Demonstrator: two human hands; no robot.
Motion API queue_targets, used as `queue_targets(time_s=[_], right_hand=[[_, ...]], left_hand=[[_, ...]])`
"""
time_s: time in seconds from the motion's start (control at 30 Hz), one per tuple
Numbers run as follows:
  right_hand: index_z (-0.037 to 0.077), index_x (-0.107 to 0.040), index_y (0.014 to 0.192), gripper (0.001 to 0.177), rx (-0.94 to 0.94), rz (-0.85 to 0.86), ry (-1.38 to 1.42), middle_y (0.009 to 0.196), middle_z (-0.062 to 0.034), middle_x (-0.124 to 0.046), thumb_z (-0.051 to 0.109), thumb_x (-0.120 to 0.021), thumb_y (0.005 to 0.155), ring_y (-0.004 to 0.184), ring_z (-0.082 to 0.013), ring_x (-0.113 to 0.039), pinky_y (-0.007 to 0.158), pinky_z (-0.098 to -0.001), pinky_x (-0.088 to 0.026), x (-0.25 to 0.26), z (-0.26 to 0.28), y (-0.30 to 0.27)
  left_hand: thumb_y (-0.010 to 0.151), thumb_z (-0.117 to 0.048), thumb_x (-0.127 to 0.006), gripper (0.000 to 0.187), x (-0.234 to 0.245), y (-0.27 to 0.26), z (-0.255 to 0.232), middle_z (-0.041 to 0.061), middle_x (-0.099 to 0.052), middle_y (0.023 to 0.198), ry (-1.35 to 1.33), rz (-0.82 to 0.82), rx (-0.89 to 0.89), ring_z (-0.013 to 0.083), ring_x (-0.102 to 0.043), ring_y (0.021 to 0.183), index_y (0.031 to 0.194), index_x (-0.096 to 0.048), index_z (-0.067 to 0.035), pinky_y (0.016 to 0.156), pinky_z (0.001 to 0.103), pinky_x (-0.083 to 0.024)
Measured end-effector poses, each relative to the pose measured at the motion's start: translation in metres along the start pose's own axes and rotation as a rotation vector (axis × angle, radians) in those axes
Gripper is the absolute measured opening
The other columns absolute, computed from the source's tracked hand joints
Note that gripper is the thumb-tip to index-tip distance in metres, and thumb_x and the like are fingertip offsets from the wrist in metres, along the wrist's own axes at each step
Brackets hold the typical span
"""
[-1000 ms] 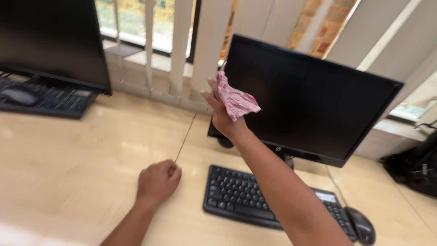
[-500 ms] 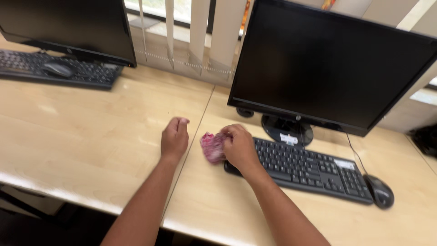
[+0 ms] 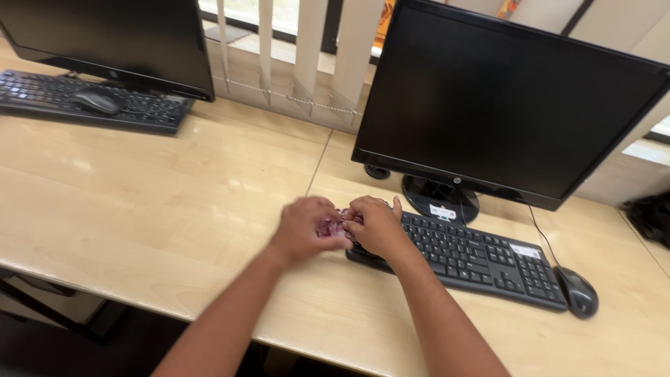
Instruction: The person cleans a computer setup by hand using a cloth. The person wipes the keyboard, the monitor screen, and the back of the monitor, and then wipes the desk surface around the keyboard and mouse.
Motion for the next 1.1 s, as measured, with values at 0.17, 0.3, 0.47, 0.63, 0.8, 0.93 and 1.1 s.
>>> queue_targets(time_s=[0.17, 0.3, 0.47, 0.63, 0.8, 0.93, 1.1], right_hand=[[0.007, -0.066, 0.101, 0.021, 0.102, 0.094, 0.404, 0.080, 0.0004, -0.064, 0.018, -0.077, 0.086, 0.073, -0.0134, -0.063, 0.085, -0.0435, -0.042, 0.008, 0.006, -0.011], [0.018, -0.054, 0.133, 0.061, 0.121, 0.319, 0.610, 0.085, 0.0122, -0.053, 0.011, -0.085, 0.081, 0.068, -0.0065, -0.054, 0.060, -0.0236, -0.049, 0.020, 0.022, -0.031], [0.003, -0.071, 0.103, 0.020, 0.159, 0.371, 0.631, 0.075, 0.0014, -0.065, 0.010, -0.077, 0.086, 0.070, -0.0079, -0.063, 0.067, -0.0256, -0.054, 0.035, 0.030, -0.045], [0.001, -0.061, 0.095, 0.013, 0.247, 0.401, 0.964, 0.095, 0.0061, -0.071, 0.010, -0.071, 0.096, 0.080, -0.0043, -0.069, 0.071, -0.0217, -0.055, 0.050, 0.032, -0.058], [0.000, -0.051, 0.109, 0.033, 0.222, 0.422, 1.099, 0.081, -0.0062, -0.062, 0.011, -0.077, 0.094, 0.057, -0.0099, -0.061, 0.040, -0.0263, -0.049, 0.057, 0.030, -0.076], [0.011, -0.054, 0.145, 0.071, 0.262, 0.608, 1.008, 0.091, 0.0024, -0.063, 0.019, -0.085, 0.081, 0.058, -0.0100, -0.068, 0.041, -0.0244, -0.055, 0.052, 0.038, -0.084], [0.010, -0.064, 0.139, 0.051, 0.336, 0.823, 0.845, 0.100, -0.0022, -0.073, 0.025, -0.074, 0.092, 0.089, -0.0110, -0.068, 0.094, -0.0291, -0.058, 0.022, 0.041, -0.090]], left_hand=[[0.084, -0.017, -0.075, 0.015, -0.009, -0.004, 0.006, 0.004, -0.074, 0.082, -0.440, 0.393, 0.704, 0.0160, -0.069, 0.073, 0.096, -0.072, -0.009, 0.084, 0.035, -0.057], [0.086, -0.006, -0.068, 0.010, 0.026, 0.013, -0.008, 0.011, -0.075, 0.081, -0.504, 0.516, 0.756, 0.0196, -0.065, 0.071, 0.095, -0.072, -0.005, 0.068, 0.034, -0.055], [0.083, 0.000, -0.057, 0.030, 0.073, 0.042, -0.035, 0.007, -0.076, 0.094, -0.423, 0.574, 0.666, 0.0161, -0.074, 0.079, 0.111, -0.064, -0.007, 0.075, 0.030, -0.058], [0.091, -0.011, -0.062, 0.025, 0.109, 0.055, -0.047, 0.008, -0.078, 0.097, -0.316, 0.574, 0.804, 0.0170, -0.077, 0.082, 0.115, -0.067, -0.009, 0.077, 0.033, -0.061], [0.095, -0.021, -0.067, 0.028, 0.129, 0.056, -0.061, 0.007, -0.082, 0.097, -0.339, 0.718, 1.024, 0.0146, -0.078, 0.085, 0.122, -0.071, -0.014, 0.081, 0.032, -0.062], [0.090, -0.012, -0.059, 0.056, 0.126, 0.051, -0.081, -0.002, -0.081, 0.104, -0.478, 0.865, 1.105, 0.0109, -0.077, 0.092, 0.142, -0.057, -0.030, 0.085, 0.027, -0.061], [0.086, -0.005, -0.053, 0.061, 0.112, 0.052, -0.102, -0.004, -0.080, 0.115, -0.655, 0.952, 0.929, 0.0109, -0.079, 0.101, 0.144, -0.055, -0.024, 0.086, 0.030, -0.059]])
Point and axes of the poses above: each hand's wrist, its own y-axis towards the middle knuckle, its own x-axis out of the back of the hand, z = x × y, the point moved 6 cm from there along y, towards the middle knuckle
